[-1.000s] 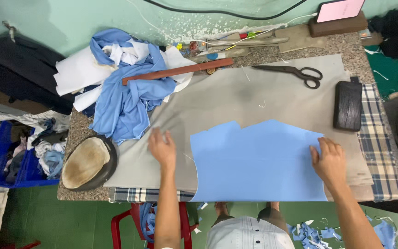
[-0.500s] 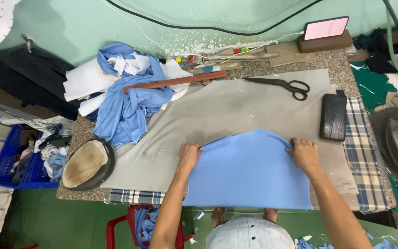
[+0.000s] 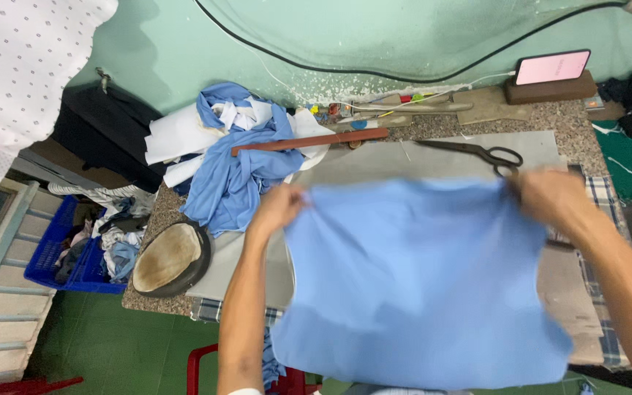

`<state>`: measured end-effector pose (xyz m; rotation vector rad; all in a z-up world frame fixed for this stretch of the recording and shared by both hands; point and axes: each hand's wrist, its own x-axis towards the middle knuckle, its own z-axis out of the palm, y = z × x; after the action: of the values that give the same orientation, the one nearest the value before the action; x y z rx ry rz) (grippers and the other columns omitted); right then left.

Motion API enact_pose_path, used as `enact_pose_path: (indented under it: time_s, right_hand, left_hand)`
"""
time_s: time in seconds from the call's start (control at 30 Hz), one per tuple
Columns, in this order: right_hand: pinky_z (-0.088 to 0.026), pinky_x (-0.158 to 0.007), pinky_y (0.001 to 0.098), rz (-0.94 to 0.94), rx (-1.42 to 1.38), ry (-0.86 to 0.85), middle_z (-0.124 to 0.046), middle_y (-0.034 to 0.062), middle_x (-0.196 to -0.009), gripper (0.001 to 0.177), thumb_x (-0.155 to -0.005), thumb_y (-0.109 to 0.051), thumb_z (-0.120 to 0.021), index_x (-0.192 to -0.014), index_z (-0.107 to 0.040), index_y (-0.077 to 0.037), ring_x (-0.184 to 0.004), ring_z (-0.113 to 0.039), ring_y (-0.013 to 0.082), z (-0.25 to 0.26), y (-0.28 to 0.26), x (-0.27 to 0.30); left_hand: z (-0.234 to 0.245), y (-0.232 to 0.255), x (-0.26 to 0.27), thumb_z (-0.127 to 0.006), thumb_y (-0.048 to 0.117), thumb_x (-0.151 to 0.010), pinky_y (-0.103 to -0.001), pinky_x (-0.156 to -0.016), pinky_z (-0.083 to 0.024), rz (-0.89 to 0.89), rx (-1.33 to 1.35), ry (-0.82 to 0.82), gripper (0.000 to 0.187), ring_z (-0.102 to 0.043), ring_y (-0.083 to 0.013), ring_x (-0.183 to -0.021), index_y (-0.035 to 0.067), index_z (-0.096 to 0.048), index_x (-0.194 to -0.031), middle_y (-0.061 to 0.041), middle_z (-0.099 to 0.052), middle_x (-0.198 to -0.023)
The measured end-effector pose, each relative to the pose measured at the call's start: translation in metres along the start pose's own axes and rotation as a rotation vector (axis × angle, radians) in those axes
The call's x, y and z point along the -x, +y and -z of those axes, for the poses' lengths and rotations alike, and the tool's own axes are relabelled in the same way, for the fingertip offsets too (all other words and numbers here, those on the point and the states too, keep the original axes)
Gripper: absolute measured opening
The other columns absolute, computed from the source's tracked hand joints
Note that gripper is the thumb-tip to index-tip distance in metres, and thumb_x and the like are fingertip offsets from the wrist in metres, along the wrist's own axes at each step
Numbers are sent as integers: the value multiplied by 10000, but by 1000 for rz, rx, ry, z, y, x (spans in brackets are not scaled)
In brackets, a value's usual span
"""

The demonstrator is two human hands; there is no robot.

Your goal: The person irons a light blue fabric piece on a work table using a steam iron and a black pressing block. After ironing, the person uses large scissors to trim the edges of the fabric.

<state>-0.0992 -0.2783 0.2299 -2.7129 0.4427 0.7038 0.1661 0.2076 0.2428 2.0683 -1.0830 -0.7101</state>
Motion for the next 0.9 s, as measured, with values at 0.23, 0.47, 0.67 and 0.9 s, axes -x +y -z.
enact_pose_path:
  time_s: [0.23,0.47,0.67,0.9]
  right_hand:
    - [-471,-995,519,593,-101,1698,-739,281,-1112,232,-1130,118,-510,-1170,-734,160,-1034,-651,464,89,-84,78]
    - [-428,-930,441,368,-132,1223,-756,96,-1074,381,-866,187,-606,-1120,-762,-50,-1034,-607,302,-97,-42,28]
    - [-451,-940,391,248,20,1046,-775,-12,-1177,385,-865,45,-634,-1177,-761,-139,-1185,-654,234,-214,-16,5]
    - [-497,-994,360,144,-25,896,-786,4,-1106,268,-925,-19,-698,-1102,-781,-202,-1154,-703,227,-271,-25,55]
  left_hand:
    - [47,140,10,-573,-55,-928,-437,-890,-588,-609,-449,1591,167,-687,-325,-960,-15,-691,-1039,-163,-702,-1007]
    - [-82,-28,49,-500,-177,-682,-498,-1051,-456,-359,-421,1098,460,-655,-328,-969,47,-740,-1005,-106,-701,-1012]
    - [-170,-112,63,-488,-147,-871,-574,-1051,-444,-244,-478,901,362,-619,-349,-1141,89,-729,-1002,-120,-651,-1174]
    - [-214,-138,122,-628,-153,-828,-620,-1131,-366,-23,-344,715,332,-593,-390,-1259,68,-768,-1032,-168,-665,-1266]
